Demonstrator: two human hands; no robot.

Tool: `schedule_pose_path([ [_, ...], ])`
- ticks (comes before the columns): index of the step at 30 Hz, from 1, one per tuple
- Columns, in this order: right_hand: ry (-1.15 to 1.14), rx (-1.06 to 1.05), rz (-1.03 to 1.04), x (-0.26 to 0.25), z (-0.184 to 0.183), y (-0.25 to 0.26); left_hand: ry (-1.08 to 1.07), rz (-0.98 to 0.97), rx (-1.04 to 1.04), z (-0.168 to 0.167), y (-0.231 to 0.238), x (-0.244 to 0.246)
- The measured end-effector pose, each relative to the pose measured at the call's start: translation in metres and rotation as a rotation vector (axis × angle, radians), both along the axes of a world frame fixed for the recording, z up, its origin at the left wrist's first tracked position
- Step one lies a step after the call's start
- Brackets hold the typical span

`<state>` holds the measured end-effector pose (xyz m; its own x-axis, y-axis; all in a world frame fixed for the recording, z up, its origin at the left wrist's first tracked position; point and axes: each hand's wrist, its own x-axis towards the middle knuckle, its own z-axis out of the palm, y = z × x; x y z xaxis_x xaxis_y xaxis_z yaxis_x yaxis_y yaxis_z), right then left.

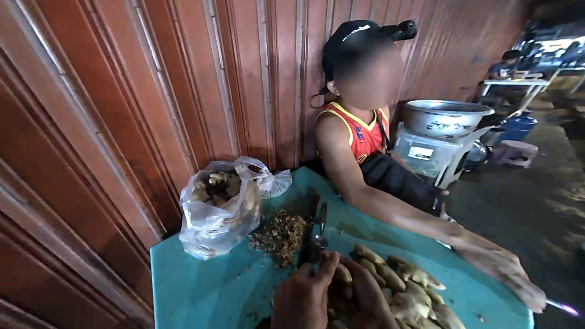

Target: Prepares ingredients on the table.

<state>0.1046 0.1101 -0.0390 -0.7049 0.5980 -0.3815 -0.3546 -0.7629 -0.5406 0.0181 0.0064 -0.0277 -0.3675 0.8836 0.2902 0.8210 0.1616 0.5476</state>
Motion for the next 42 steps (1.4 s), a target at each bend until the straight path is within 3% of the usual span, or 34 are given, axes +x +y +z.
schedule_pose_path([
  [5,0.245,-0.001,0.149,0.003,-0.011,0.009,-0.117,0.013,0.152,-0.002,-0.002,-0.009],
  [9,0.297,-0.006,0.140,0.003,-0.015,0.012,-0.107,-0.004,-0.020,-0.001,-0.001,-0.009],
  [15,0.137,0.099,0.096,-0.002,-0.013,0.008,-0.143,0.000,-0.341,0.018,0.004,-0.007],
  [19,-0.138,0.156,-0.018,-0.009,-0.003,-0.004,-0.122,0.004,-0.490,0.024,0.007,-0.006],
  [24,-0.284,0.238,-0.115,-0.011,-0.002,-0.011,-0.029,-0.017,-0.429,0.022,0.005,0.000],
  [28,-0.407,0.262,-0.097,-0.015,-0.002,-0.014,0.116,0.082,-0.301,0.012,0.007,-0.001],
  [34,-0.316,0.105,0.047,-0.015,-0.009,-0.005,-0.027,0.043,-0.454,0.023,0.007,-0.016],
  [37,-0.263,0.132,0.036,-0.011,-0.010,-0.002,-0.057,-0.023,-0.520,0.026,0.009,-0.008],
  [42,-0.263,0.174,0.152,-0.007,-0.009,-0.001,0.009,-0.039,-0.292,0.009,0.005,-0.020],
])
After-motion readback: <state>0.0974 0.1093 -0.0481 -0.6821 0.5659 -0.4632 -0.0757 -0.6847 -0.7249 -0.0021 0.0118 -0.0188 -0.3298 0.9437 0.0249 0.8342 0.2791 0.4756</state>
